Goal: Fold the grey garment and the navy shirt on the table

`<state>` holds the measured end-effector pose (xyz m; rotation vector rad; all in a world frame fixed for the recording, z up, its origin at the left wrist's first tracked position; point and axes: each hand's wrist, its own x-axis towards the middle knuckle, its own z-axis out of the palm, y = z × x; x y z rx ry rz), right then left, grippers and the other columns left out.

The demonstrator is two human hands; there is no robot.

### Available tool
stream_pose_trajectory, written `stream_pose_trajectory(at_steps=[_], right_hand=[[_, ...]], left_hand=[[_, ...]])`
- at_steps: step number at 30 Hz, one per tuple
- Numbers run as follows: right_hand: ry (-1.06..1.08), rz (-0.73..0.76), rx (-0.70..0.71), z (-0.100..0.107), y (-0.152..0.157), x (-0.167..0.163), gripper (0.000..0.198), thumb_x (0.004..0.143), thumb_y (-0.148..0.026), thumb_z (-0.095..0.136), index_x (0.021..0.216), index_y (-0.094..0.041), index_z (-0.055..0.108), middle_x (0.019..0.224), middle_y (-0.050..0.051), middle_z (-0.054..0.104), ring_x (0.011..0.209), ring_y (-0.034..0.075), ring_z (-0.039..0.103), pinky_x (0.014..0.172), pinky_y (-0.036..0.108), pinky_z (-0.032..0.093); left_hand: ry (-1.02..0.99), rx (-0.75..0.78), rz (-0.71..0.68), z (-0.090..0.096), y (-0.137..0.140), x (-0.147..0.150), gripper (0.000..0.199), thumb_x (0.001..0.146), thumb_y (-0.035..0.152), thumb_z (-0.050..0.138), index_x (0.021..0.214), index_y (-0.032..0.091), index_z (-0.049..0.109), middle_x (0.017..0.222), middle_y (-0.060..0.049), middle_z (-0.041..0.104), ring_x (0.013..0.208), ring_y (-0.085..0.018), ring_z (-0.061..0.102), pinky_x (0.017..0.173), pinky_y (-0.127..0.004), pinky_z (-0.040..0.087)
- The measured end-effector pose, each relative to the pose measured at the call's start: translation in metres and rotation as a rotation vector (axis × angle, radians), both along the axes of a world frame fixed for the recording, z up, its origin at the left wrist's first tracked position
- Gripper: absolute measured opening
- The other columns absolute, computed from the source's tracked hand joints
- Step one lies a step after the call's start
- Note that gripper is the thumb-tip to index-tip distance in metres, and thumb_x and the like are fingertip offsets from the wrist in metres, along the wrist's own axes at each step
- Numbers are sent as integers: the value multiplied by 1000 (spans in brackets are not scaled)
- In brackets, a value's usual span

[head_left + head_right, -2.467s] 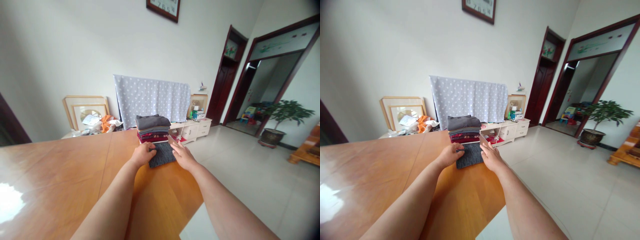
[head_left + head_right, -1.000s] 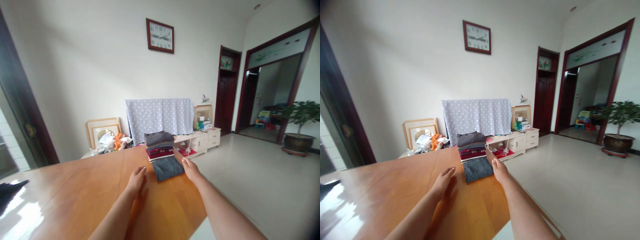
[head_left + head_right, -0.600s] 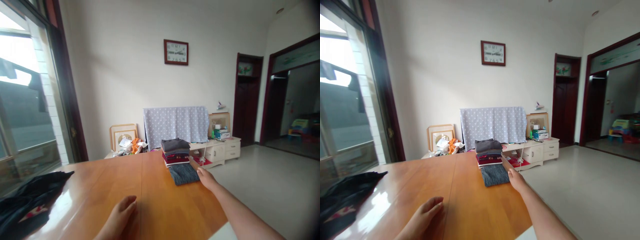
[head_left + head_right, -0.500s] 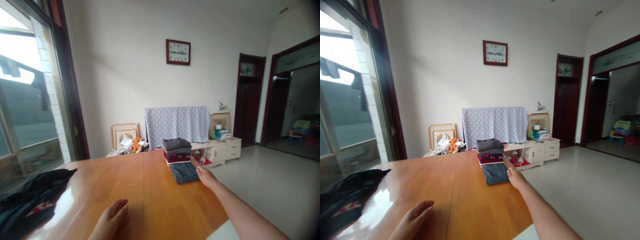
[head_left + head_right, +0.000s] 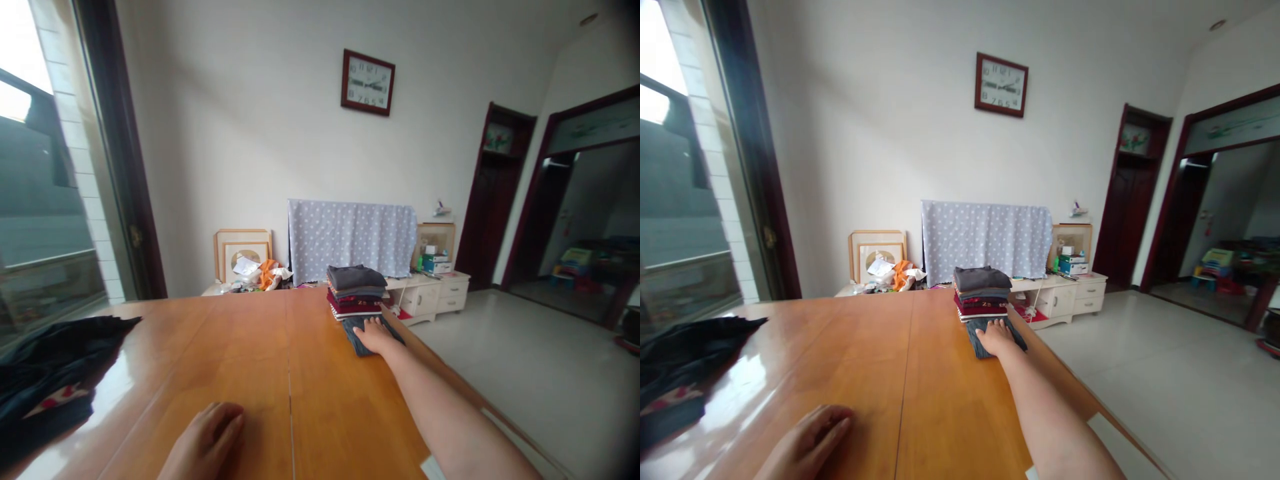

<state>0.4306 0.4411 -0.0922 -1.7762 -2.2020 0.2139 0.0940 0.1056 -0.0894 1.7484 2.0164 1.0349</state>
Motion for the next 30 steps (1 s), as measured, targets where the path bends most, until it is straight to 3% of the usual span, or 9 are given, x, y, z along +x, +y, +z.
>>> stream_pose_trajectory(at_steps=[5, 9, 12, 16, 22, 27, 30], right_hand=[[-50, -59, -64, -14, 4, -7, 78, 94, -55, 35, 151, -2, 35, 160, 25, 26, 151, 34, 18, 118, 51, 16], [-73, -37, -41, -7, 3, -3, 75, 93, -55, 39, 147, -4, 44, 156, 24, 35, 147, 35, 26, 117, 50, 20], [-76, 8, 31, 2, -2, -4, 61, 93, -49, 43, 142, -13, 52, 150, 19, 47, 144, 33, 34, 117, 48, 19], [-65, 86, 65, 6, -10, -9, 44, 96, -40, 39, 129, -24, 64, 136, 11, 62, 128, 27, 53, 111, 41, 31], [-30, 95, 100, 9, -17, -12, 42, 97, -34, 38, 123, -23, 68, 131, 10, 65, 123, 26, 56, 106, 39, 36], [19, 105, 204, 15, -50, -30, 39, 98, -31, 37, 123, -23, 67, 134, 9, 63, 130, 25, 51, 111, 39, 32], [147, 238, 218, 11, -88, -53, 37, 98, -33, 38, 117, -25, 69, 127, 7, 68, 126, 22, 56, 109, 35, 36]], left_hand=[[67, 13, -22, 0, -1, 2, 36, 92, 53, 49, 94, 26, 73, 100, -6, 71, 97, -25, 67, 90, -35, 54], [78, 13, -23, -3, 1, 2, 33, 93, 51, 50, 96, 26, 73, 103, -6, 70, 98, -24, 66, 90, -35, 52], [87, 6, -26, -2, 0, 3, 33, 93, 50, 50, 96, 26, 72, 103, -7, 69, 97, -24, 65, 90, -36, 51], [100, 1, -37, 2, -1, 5, 34, 94, 50, 48, 95, 25, 71, 102, -7, 68, 96, -24, 64, 88, -36, 50], [69, -3, -21, 9, -2, 9, 34, 93, 49, 48, 93, 24, 71, 100, -8, 68, 95, -25, 64, 87, -37, 50], [92, -2, -21, 10, -1, 7, 34, 94, 48, 46, 92, 24, 70, 98, -7, 68, 94, -23, 65, 86, -34, 49], [98, -4, -13, 10, 0, 5, 33, 94, 47, 46, 92, 23, 70, 96, -6, 69, 93, -23, 65, 84, -33, 48]])
